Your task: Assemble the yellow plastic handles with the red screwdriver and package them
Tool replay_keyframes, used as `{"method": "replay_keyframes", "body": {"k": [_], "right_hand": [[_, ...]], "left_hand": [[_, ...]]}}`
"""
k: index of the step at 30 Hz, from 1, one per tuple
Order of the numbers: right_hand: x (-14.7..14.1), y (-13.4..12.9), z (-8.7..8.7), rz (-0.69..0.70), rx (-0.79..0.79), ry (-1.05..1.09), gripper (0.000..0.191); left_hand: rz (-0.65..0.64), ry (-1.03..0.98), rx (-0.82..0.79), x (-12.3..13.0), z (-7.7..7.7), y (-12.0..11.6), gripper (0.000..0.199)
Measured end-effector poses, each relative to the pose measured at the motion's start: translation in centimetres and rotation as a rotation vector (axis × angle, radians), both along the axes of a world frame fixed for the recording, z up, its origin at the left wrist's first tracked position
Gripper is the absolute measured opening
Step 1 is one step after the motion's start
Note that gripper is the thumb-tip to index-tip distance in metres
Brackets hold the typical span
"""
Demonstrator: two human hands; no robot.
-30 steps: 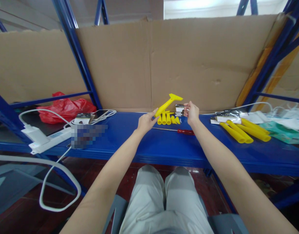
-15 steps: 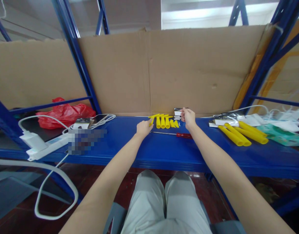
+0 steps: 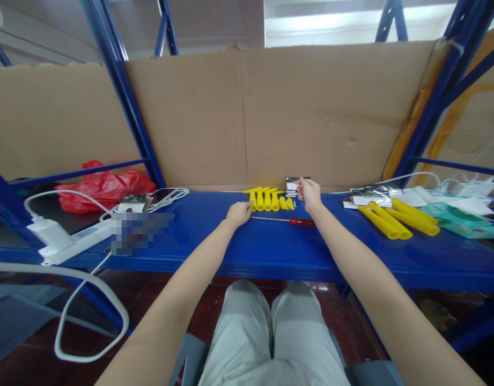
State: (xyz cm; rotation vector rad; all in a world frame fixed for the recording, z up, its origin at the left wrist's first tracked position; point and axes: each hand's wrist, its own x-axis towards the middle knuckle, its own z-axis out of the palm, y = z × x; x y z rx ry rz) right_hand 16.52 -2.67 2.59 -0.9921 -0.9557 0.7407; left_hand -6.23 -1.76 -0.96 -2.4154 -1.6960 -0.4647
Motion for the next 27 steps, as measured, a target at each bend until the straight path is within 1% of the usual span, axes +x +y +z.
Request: {"method": "replay_keyframes", "body": {"k": [6,10,15,23,27], "right_hand": [[0.1,0.3,-0.2,0.009,0.013,0.005,0.029],[0.1,0.3,-0.2,0.010,0.019,0.021,0.027],[0.1,0.2,-0.2,0.006,0.017,0.022,0.025],[-0.2,-0.2,0.1,-0.009,0.003,0.038,0.027],[-0.3,-0.4,0.2,-0.012,-0.004,0.040,0.027]], "left_hand": [[-0.009,-0.015,-0.032,-0.2,-0.3,0.4,0.046],[0.007,-0.018,-0.038,-0.2,-0.3,0.5,0.046],[-0.016,-0.058,-0.047,-0.6,-0.5,1.1,0.046],[0.051,-0.117,-0.001,-0.7,-0.7,1.3,0.044],[0.048,-0.189,0.046,-0.6,-1.0,1.6,0.045]]}}
